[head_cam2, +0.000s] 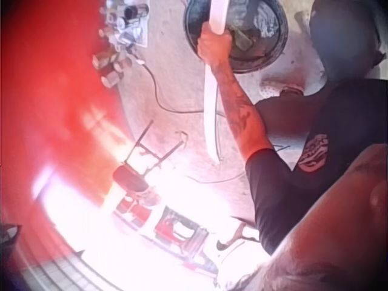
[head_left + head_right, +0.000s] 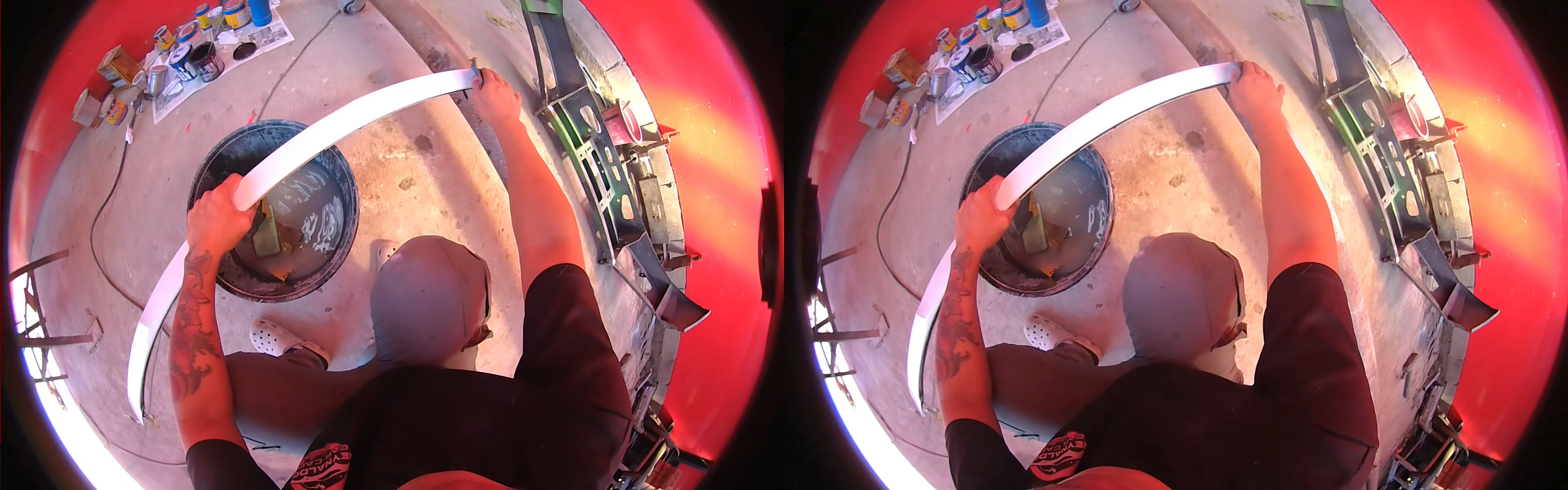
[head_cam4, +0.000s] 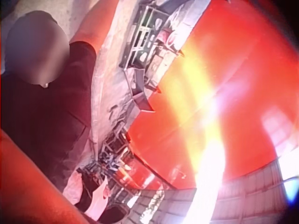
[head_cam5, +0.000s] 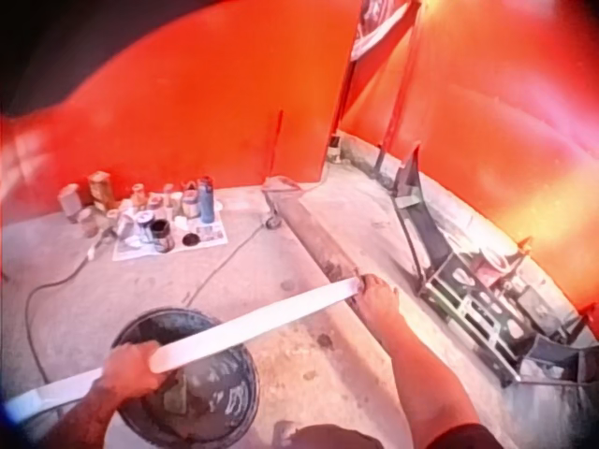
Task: Sanding a white automotive part using a sanding block and water.
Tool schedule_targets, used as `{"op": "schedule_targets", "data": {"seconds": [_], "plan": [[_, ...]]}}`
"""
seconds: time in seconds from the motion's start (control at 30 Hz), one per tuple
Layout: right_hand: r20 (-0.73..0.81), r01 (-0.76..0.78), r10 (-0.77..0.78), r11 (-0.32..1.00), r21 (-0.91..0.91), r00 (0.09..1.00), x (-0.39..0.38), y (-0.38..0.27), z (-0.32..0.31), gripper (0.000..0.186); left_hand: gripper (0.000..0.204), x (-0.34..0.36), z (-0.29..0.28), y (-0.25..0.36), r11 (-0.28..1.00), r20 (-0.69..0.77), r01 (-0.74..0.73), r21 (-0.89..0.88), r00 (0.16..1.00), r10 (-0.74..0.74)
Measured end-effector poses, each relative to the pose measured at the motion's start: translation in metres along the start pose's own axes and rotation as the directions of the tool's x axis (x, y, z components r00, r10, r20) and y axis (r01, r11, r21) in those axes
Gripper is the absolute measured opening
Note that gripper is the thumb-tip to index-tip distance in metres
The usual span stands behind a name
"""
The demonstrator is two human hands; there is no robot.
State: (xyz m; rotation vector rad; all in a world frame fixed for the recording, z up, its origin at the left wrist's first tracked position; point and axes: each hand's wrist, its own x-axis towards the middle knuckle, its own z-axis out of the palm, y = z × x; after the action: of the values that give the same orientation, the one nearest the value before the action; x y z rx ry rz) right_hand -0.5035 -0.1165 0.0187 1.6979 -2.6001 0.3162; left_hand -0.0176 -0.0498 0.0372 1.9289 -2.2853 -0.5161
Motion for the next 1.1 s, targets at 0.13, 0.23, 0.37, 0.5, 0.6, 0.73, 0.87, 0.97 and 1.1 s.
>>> {"op": "schedule_targets", "data": {"seconds": [0.13,0.23,0.37,0.5,0.6,0.73,0.87,0.97,1.1], "plan": [[-0.116,0.285,-0.304,0.946,-0.153,0.946,-0.024,-0.024,0.031,0.049,0.025,-0.001,-0.001,0.005,1.000,0.007,0.020,-0.001,1.000,-0.020],[-0.206,0.402,-0.408,0.913,-0.074,0.889,-0.029,-0.017,0.038,0.051,0.024,-0.002,0.001,-0.003,0.998,-0.028,-0.046,-0.030,0.999,0.045],[-0.098,0.092,-0.098,0.994,-0.062,0.990,-0.008,0.009,0.006,0.052,0.025,-0.001,0.000,-0.001,1.000,-0.011,-0.013,-0.019,1.000,0.013],[-0.078,0.311,-0.316,0.948,-0.074,0.946,-0.043,-0.046,0.009,0.047,0.025,0.002,0.000,0.001,1.000,0.008,-0.007,0.015,1.000,0.007],[-0.159,0.565,-0.554,0.824,0.036,0.817,-0.101,-0.111,0.018,0.043,0.025,0.000,0.001,-0.002,1.000,0.009,-0.003,0.003,1.000,0.003],[-0.155,0.620,-0.608,0.783,0.049,0.779,-0.094,-0.097,0.014,0.044,0.025,-0.003,0.001,-0.005,1.000,-0.011,-0.005,-0.025,1.000,0.005],[-0.172,0.332,-0.340,0.940,-0.073,0.925,-0.036,-0.019,0.016,0.043,0.025,0.000,0.001,0.000,0.999,-0.017,-0.034,-0.037,0.999,0.033],[-0.167,0.083,-0.087,0.996,-0.031,0.982,-0.012,0.004,0.012,0.044,0.025,0.002,0.002,-0.001,0.999,-0.010,-0.024,-0.031,1.000,0.024],[-0.140,0.221,-0.231,0.972,-0.086,0.963,-0.022,-0.018,0.031,0.052,0.025,0.001,-0.001,0.004,1.000,-0.006,-0.008,-0.018,1.000,0.008]]}}
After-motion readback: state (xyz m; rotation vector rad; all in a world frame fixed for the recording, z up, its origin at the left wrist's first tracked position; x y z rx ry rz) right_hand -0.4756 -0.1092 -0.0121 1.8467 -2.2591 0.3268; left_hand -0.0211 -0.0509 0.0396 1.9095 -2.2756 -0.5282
